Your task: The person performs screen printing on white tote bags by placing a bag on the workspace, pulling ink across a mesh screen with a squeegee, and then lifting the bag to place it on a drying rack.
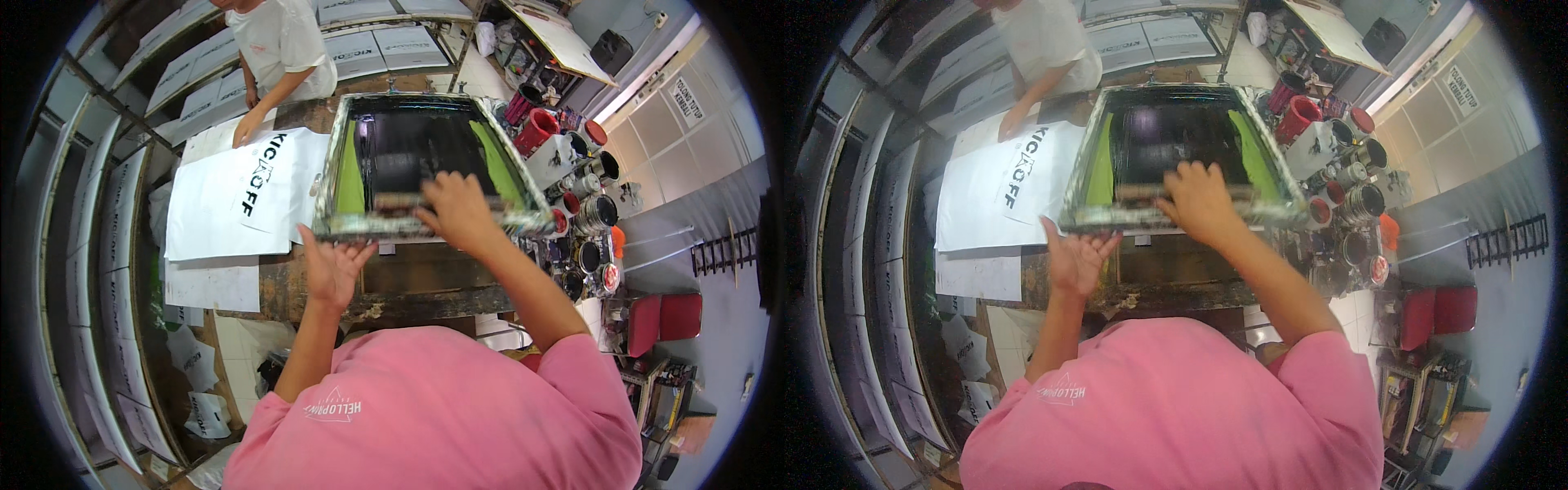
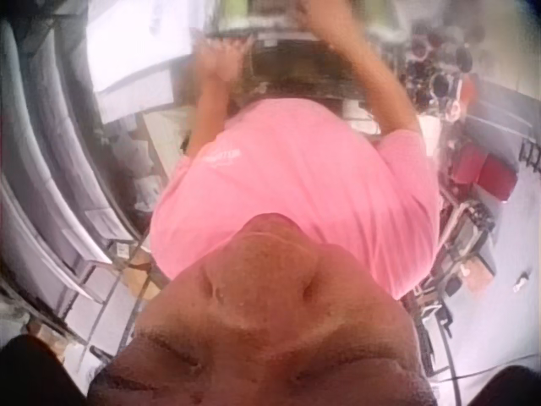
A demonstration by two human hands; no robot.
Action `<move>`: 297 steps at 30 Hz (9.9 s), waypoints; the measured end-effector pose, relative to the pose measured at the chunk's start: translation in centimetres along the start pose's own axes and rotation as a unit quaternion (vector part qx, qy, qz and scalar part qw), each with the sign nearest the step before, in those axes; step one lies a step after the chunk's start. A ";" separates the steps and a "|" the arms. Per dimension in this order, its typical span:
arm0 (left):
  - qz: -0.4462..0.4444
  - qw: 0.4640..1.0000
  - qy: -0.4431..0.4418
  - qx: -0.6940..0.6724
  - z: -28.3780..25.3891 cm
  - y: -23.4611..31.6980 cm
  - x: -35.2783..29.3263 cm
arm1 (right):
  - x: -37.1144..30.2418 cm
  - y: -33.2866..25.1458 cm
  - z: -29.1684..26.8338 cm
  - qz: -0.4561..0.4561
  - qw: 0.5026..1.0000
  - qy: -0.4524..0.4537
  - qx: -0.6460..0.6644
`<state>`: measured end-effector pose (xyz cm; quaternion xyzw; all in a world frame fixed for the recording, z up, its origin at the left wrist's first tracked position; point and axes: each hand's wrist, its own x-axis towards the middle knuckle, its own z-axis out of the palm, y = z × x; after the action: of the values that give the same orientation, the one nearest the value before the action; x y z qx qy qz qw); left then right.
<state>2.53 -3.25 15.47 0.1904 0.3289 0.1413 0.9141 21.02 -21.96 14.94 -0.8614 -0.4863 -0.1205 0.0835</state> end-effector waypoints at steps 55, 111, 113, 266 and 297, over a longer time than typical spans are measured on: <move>-0.124 0.959 -0.119 0.227 -14.6 -3.0 5.4 | 7.0 6.4 17.2 0.025 0.993 -0.073 0.087; 0.335 0.719 0.077 0.604 -7.4 -2.2 13.0 | 14.5 4.2 -10.1 0.032 0.973 0.230 0.004; 0.297 0.761 0.103 0.567 -10.6 0.7 12.7 | 14.6 4.0 -10.4 0.039 0.975 0.217 0.010; 0.164 0.410 0.495 0.748 -27.3 0.1 15.9 | 12.5 2.9 -9.5 0.035 0.983 0.182 -0.017; 0.085 0.906 -0.379 0.168 -4.0 1.1 4.6 | 6.7 0.4 -5.5 0.085 0.987 0.133 -0.010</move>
<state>3.24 0.47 10.58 0.4076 -0.0405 0.0785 0.9089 24.04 -18.10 22.10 -0.8768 -0.3944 -0.2315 0.1485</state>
